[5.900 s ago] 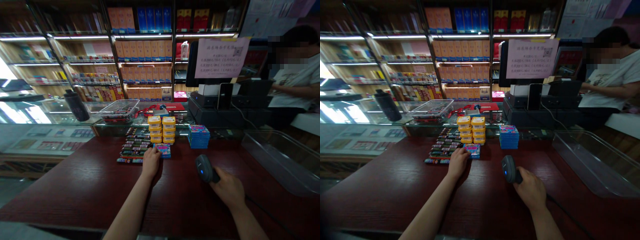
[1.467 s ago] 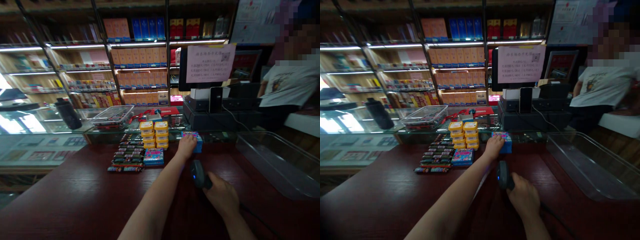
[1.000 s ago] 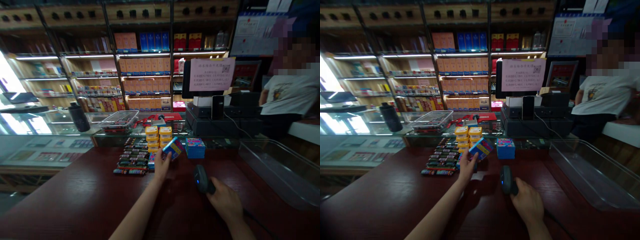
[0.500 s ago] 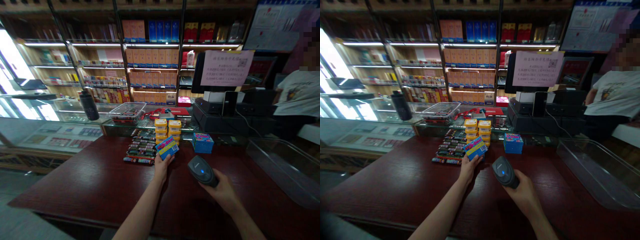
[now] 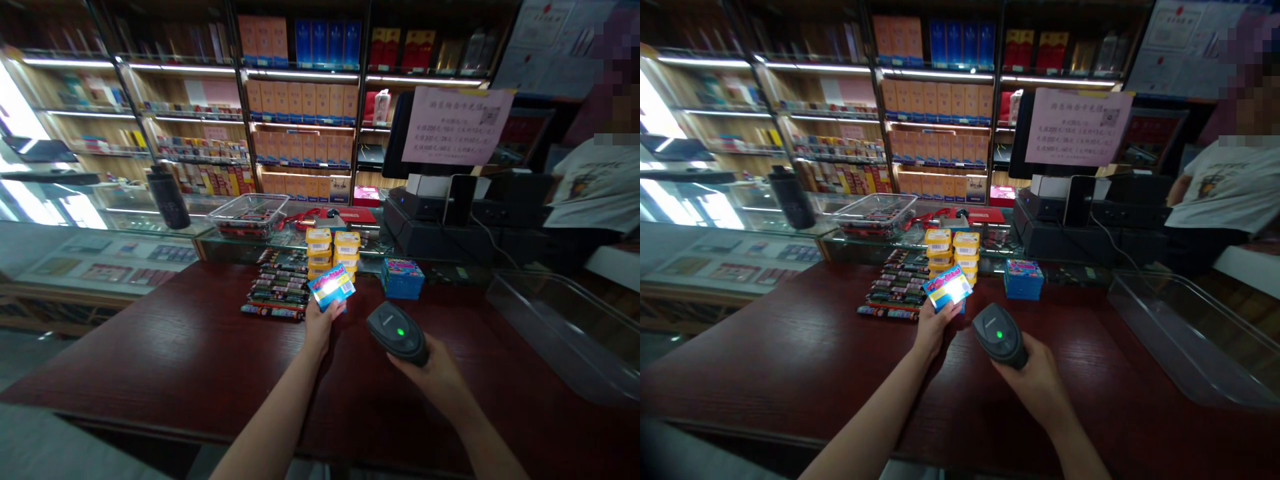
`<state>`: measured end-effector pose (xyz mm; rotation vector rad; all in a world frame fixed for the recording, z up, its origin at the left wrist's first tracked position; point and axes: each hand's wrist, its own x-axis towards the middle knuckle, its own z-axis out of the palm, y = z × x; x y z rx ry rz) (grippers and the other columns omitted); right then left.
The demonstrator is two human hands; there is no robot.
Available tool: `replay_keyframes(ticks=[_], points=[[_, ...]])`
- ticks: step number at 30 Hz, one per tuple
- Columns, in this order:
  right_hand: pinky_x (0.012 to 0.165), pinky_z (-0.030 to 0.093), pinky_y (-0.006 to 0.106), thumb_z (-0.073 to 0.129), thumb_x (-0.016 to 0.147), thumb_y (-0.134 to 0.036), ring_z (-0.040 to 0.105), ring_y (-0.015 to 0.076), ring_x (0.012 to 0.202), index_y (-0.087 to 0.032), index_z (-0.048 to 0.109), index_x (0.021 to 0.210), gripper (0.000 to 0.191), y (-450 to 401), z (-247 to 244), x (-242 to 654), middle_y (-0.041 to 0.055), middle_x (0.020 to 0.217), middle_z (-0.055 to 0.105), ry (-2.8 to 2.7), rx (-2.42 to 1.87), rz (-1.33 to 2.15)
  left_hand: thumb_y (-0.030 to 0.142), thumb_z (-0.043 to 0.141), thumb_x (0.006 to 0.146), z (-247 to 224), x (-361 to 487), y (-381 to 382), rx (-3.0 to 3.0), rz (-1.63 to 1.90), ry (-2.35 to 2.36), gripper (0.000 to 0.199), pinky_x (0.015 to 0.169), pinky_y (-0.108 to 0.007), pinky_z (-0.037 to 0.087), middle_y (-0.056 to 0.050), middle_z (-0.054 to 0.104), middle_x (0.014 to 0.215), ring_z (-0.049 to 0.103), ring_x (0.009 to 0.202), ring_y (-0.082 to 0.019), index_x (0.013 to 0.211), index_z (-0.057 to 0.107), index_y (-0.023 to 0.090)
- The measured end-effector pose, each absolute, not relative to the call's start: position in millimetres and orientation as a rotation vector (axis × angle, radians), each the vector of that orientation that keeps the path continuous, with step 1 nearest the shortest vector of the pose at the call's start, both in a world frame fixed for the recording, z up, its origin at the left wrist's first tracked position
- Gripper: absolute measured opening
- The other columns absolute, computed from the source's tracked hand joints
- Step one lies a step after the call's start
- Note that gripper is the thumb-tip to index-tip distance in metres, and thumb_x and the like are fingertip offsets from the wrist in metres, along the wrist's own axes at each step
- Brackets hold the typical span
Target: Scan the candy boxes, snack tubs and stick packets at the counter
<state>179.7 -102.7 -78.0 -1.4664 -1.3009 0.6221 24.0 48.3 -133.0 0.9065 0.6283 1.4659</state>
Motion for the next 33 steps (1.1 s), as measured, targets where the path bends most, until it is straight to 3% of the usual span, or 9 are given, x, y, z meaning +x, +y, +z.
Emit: replay_keyframes(ticks=[5,13,19,24,27,33], points=[[0.078,0.05,0.033,0.067,0.064,-0.039,0.066,0.0241,0.088,-0.017,0.067,0.097,0.039,-96.4,-84.3,193.4,0.0086,0.095,0.073,-1.331,-1.516,0.493,0.037,0.075,0.066,-127.5,20.6,49.4,0.993,1.53,0.696,0.052,0.082,-0.04,0.053,-0.006,0.065,0.098,0.066,0.082,-0.019,0.107,0.051,0.017],[0.061,0.044,0.032,0.052,0.075,-0.037,0.067,0.0266,0.077,-0.021,0.064,0.101,0.033,-94.1,-114.6,228.8,0.0076,0.086,0.072,-1.458,-2.002,-0.148,0.024,0.059,0.079,-103.9,-18.8,57.8,2.017,1.917,1.276,0.005,0.075,-0.029,0.046,-0.001,0.057,0.078,0.054,0.079,-0.016,0.081,0.06,0.02],[0.061,0.044,0.031,0.047,0.08,-0.032,0.067,0.0239,0.073,-0.019,0.061,0.099,0.027,-98.6,-135.9,232.0,0.0079,0.087,0.072,-1.666,-1.88,-0.493,0.012,0.051,0.081,-106.7,-17.4,59.7,2.599,1.59,1.424,0.022,0.072,-0.029,0.043,-0.004,0.054,0.082,0.05,0.08,-0.018,0.093,0.067,0.021],[0.06,0.045,0.032,0.047,0.08,-0.031,0.067,0.0231,0.071,-0.02,0.06,0.098,0.025,-101.8,-138.7,234.6,0.007,0.084,0.071,-1.693,-1.831,-0.51,0.023,0.061,0.08,-108.1,-9.1,56.6,2.712,1.267,1.571,0.017,0.075,-0.034,0.04,-0.005,0.058,0.089,0.048,0.085,-0.021,0.093,0.072,0.027],[0.061,0.045,0.032,0.047,0.08,-0.03,0.067,0.0229,0.072,-0.021,0.059,0.099,0.025,-103.8,-138.9,235.2,0.0063,0.088,0.072,-1.706,-1.845,-0.479,0.029,0.066,0.078,-112.1,-9.2,55.1,2.636,1.27,1.524,0.016,0.078,-0.036,0.04,-0.004,0.06,0.09,0.048,0.086,-0.021,0.092,0.073,0.029],[0.062,0.045,0.033,0.047,0.08,-0.031,0.067,0.0234,0.073,-0.021,0.06,0.099,0.025,-106.1,-135.6,233.5,0.0056,0.088,0.071,-1.706,-1.938,-0.398,0.016,0.058,0.079,-126.2,-9.1,65.6,2.453,1.414,1.359,0.022,0.079,-0.035,0.043,-0.006,0.059,0.091,0.051,0.089,-0.02,0.091,0.074,0.025]])
